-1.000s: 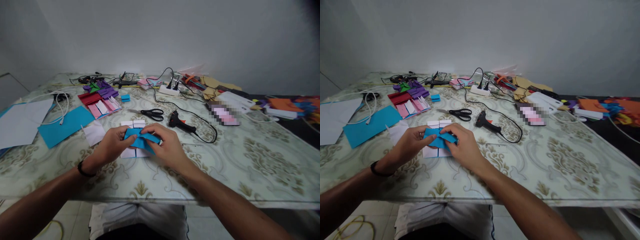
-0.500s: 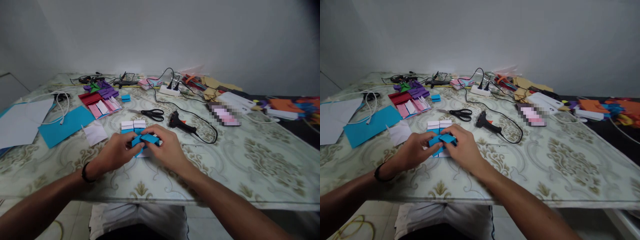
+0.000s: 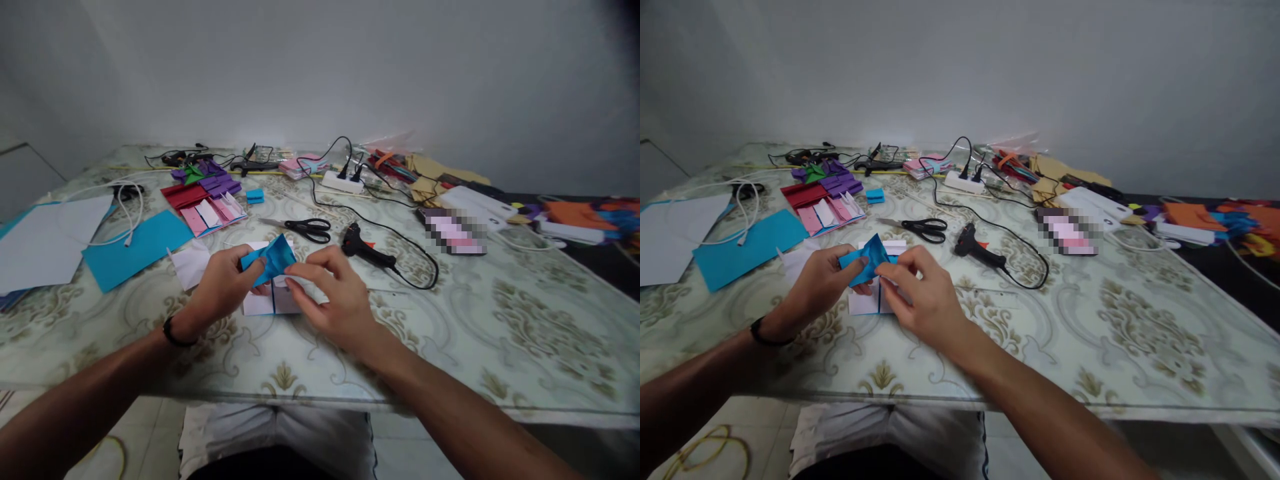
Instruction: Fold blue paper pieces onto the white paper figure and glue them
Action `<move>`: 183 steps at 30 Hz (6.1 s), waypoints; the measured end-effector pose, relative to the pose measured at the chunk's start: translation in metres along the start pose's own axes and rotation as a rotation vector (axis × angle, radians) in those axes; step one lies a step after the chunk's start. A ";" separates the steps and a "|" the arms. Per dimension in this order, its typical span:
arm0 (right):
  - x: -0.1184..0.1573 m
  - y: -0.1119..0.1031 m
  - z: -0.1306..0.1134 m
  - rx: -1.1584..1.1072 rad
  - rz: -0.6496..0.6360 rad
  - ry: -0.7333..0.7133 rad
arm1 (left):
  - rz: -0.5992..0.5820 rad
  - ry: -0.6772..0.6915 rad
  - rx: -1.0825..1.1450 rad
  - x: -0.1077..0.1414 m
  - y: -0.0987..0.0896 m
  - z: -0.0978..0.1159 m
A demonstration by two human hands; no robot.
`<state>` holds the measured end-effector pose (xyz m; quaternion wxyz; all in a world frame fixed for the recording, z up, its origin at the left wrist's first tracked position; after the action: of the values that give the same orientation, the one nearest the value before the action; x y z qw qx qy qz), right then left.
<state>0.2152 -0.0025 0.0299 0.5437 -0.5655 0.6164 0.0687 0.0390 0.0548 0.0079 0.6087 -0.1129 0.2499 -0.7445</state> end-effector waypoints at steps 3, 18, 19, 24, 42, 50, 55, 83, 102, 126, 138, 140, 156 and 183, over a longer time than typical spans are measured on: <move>0.002 0.014 0.001 0.127 -0.165 0.002 | 0.044 0.058 -0.101 0.003 0.000 0.005; 0.003 0.017 0.010 0.108 -0.163 0.073 | 0.045 0.165 -0.227 0.009 0.007 0.012; 0.003 0.017 0.009 0.108 -0.157 0.067 | 0.048 0.164 -0.221 0.009 0.006 0.012; 0.003 0.018 0.003 0.132 -0.149 0.044 | 0.069 0.166 -0.178 0.004 0.001 0.010; -0.044 0.009 0.028 -0.562 -0.283 0.508 | 0.142 0.172 0.252 -0.007 -0.014 -0.001; -0.016 0.050 0.035 -1.008 -0.374 0.760 | 0.182 0.295 0.181 -0.001 -0.020 0.010; -0.018 0.046 0.029 -0.997 -0.370 0.674 | 0.189 0.460 0.068 0.007 -0.019 0.021; -0.015 0.050 0.020 -1.007 -0.324 0.659 | 0.260 0.516 -0.052 0.019 -0.030 0.033; -0.009 0.058 0.012 -1.249 -0.363 0.771 | 0.364 0.573 -0.117 0.018 -0.033 0.036; -0.006 0.034 0.006 -0.672 0.020 0.690 | 0.327 0.594 0.156 0.025 -0.007 0.022; -0.012 0.013 0.016 -0.752 0.260 0.568 | 0.085 0.727 0.288 0.031 0.002 0.033; -0.014 0.008 0.020 -0.727 0.290 0.544 | -0.071 0.631 0.483 0.029 0.007 0.028; -0.017 0.011 0.009 -0.593 0.080 0.433 | -0.185 0.244 0.435 0.021 0.014 0.020; -0.030 0.010 0.034 -0.698 -0.169 0.484 | -0.131 0.094 0.473 0.003 -0.001 0.013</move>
<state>0.2202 0.0434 0.0335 0.1635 -0.7638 0.6173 0.0938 0.0436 0.0487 0.0190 0.5562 0.0515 0.0890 -0.8247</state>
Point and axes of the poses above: each hand's wrist, its own x-axis away from the middle knuckle, its own y-axis out of the palm, z = x × y, the point moved 6 cm from there along -x, towards the middle knuckle, and after that the axes turned 5 degrees about y, right-handed, at the moved point
